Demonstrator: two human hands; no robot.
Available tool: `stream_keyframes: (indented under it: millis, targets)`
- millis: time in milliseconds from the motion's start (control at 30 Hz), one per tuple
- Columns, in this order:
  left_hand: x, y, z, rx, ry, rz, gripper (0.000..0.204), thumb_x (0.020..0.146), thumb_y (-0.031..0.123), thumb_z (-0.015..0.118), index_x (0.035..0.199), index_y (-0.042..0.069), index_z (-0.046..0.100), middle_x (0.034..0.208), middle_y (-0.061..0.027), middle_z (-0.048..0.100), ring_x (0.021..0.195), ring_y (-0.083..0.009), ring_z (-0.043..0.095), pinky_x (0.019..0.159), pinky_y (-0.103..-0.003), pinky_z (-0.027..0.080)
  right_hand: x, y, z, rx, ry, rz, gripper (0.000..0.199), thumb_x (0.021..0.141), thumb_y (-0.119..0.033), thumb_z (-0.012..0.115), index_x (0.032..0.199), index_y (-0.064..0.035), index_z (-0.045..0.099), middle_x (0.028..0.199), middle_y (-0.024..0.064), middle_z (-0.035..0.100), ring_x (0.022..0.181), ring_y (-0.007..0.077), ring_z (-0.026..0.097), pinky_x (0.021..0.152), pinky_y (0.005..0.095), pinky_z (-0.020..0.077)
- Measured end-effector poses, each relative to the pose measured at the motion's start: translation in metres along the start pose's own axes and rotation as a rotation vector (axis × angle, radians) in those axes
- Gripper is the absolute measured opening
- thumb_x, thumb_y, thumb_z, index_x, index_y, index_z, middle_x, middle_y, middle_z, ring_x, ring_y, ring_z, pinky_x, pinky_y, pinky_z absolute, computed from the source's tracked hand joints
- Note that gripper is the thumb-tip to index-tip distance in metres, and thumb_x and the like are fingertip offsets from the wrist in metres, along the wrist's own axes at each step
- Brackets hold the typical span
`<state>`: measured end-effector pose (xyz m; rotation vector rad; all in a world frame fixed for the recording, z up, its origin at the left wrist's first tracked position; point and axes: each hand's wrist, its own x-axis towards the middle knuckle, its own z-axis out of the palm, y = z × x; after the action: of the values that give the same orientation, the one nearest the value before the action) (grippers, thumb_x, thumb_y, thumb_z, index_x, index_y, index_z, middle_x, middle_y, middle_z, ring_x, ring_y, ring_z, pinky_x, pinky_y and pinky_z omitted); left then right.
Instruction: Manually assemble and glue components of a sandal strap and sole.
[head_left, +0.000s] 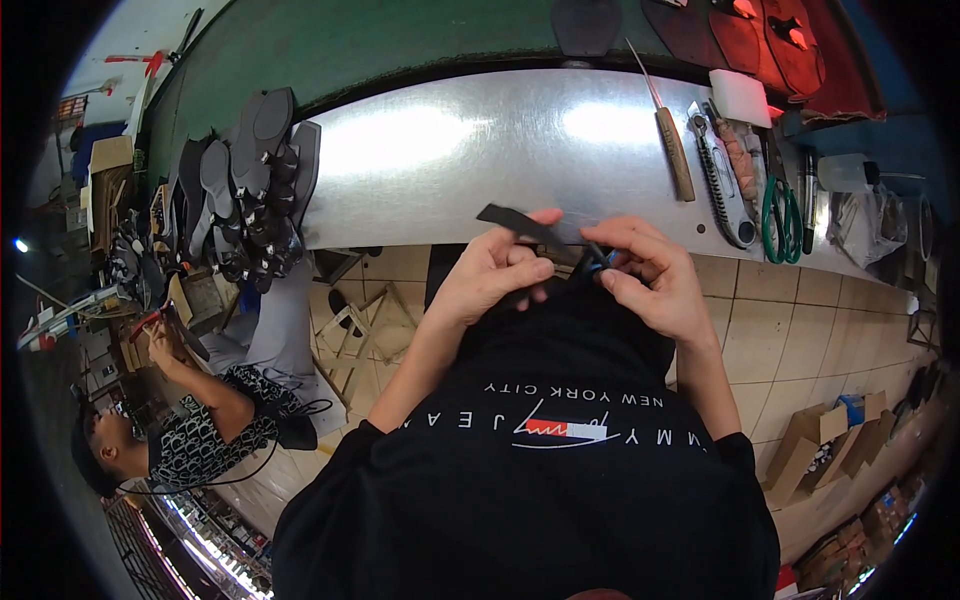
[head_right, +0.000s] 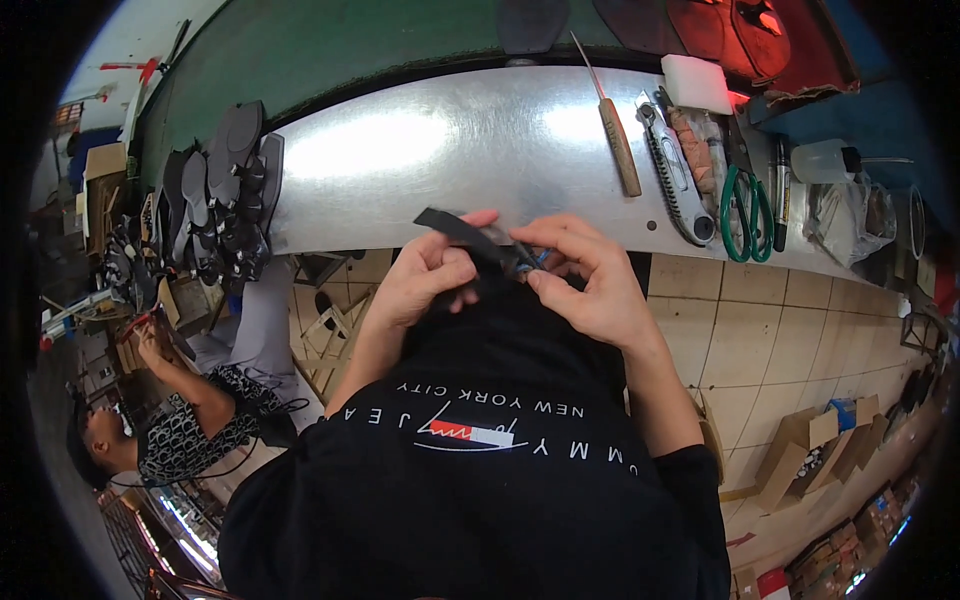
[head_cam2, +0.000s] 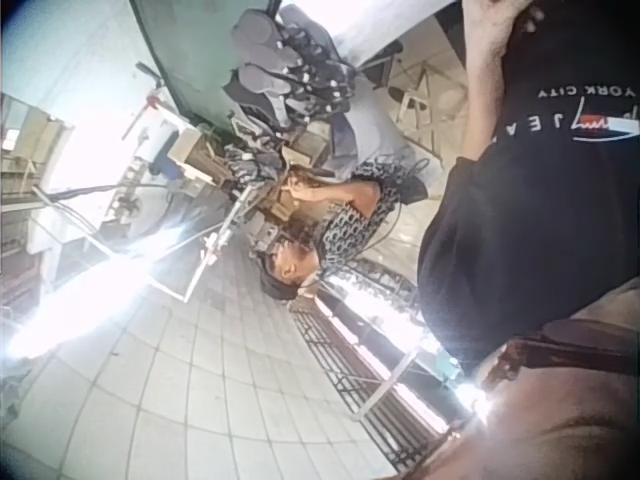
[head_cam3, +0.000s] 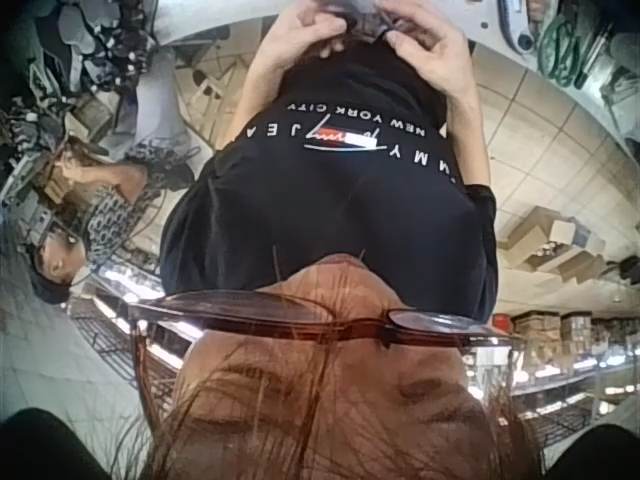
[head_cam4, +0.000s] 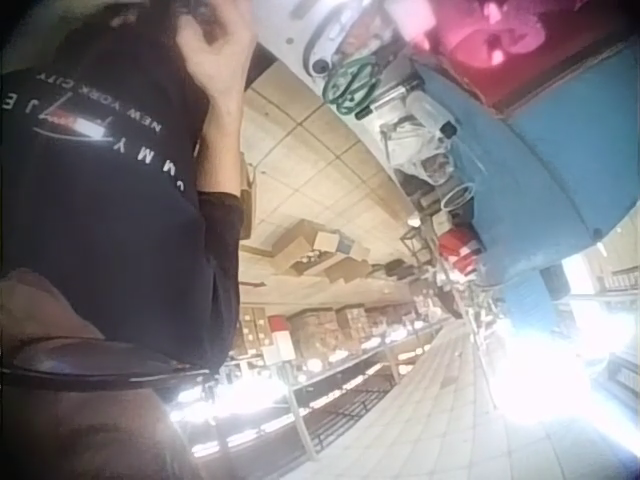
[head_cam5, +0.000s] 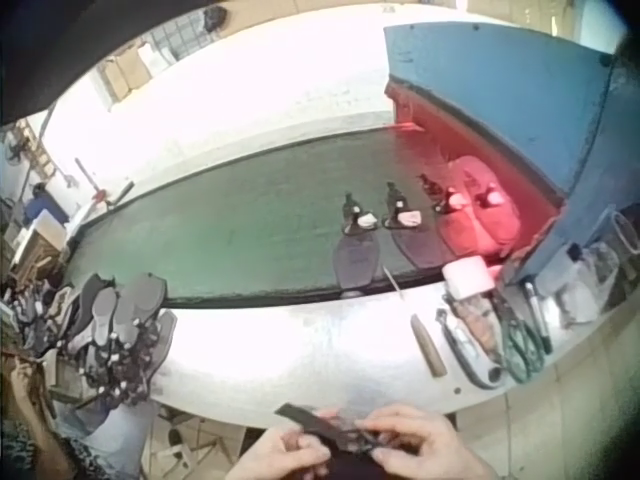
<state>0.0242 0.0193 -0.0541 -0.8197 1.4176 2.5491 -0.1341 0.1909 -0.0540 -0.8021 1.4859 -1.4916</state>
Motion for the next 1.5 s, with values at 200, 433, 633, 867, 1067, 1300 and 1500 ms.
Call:
stream_keyframes:
  millis: [200,433,633,867,1067,1300,1500]
  targets:
    - [-0.004,0.005,0.019,0.141,-0.077,0.066,0.089,0.066,-0.001,0.078,0.143,0.005,0.034,0.101,-0.0045,0.06,0.077,-0.012,0.062,0.065,-0.022,0.05,-0.002,0.006,0.016,0.004,0.07,0.003,0.029,0.08,0.003,0.062,0.108,-0.0001,0.064,0.103,0.0064,0.061,0.082,0.0107,0.061,0.07,0.0232,0.0503]
    - [0.003,-0.006,0.016,0.175,-0.013,0.153,0.069,0.07,0.004,0.081,0.13,0.003,0.045,0.104,-0.0069,0.06,0.087,-0.0109,0.06,0.067,-0.023,0.05,-0.003,0.008,0.037,-0.105,0.323,-0.214,0.017,0.074,0.004,0.071,0.087,0.0009,0.059,0.096,0.0093,0.059,0.078,0.0139,0.061,0.065,0.0239,0.0519]
    - [0.003,-0.014,0.014,0.095,0.078,0.182,0.045,0.085,0.007,0.064,0.129,0.004,0.053,0.105,-0.0066,0.06,0.075,-0.0085,0.059,0.065,-0.021,0.05,-0.001,0.007,0.033,-0.544,0.348,-0.456,0.021,0.072,0.004,0.074,0.086,0.0004,0.059,0.094,0.01,0.057,0.076,0.015,0.061,0.063,0.0239,0.0508]
    - [-0.001,-0.008,0.017,0.272,-0.011,0.222,0.047,0.09,0.004,0.056,0.137,0.011,0.051,0.108,-0.0048,0.06,0.071,-0.0057,0.054,0.057,-0.019,0.046,-0.001,0.017,0.036,0.048,0.291,-0.205,0.021,0.074,0.007,0.072,0.086,0.0004,0.057,0.095,0.0067,0.054,0.078,0.013,0.06,0.065,0.0233,0.0532]
    - [0.009,-0.018,0.018,0.506,-0.022,0.512,0.048,0.091,0.0,0.051,0.138,0.003,0.045,0.128,-0.0084,0.058,0.108,-0.0161,0.059,0.092,-0.027,0.045,-0.001,0.023,0.04,0.002,0.227,-0.205,0.026,0.075,0.009,0.072,0.088,-0.0006,0.052,0.1,0.0048,0.048,0.086,0.01,0.056,0.071,0.0227,0.0534]
    - [0.007,-0.021,0.016,0.388,-0.011,0.375,0.042,0.093,0.006,0.056,0.134,0.0,0.048,0.131,-0.0092,0.057,0.113,-0.0136,0.055,0.096,-0.027,0.042,0.001,0.015,0.042,0.162,0.274,-0.116,0.047,0.071,0.007,0.074,0.112,-0.002,0.052,0.106,0.0053,0.049,0.088,0.0105,0.054,0.077,0.0226,0.0496]
    - [0.001,-0.017,0.011,0.314,0.048,0.278,0.031,0.095,0.008,0.054,0.125,0.0,0.056,0.11,-0.0061,0.064,0.091,-0.0112,0.062,0.076,-0.022,0.049,0.002,-0.004,0.022,0.133,0.137,-0.058,0.031,0.083,0.009,0.058,0.113,0.0019,0.061,0.109,0.0058,0.054,0.098,0.0106,0.056,0.082,0.0223,0.0465]
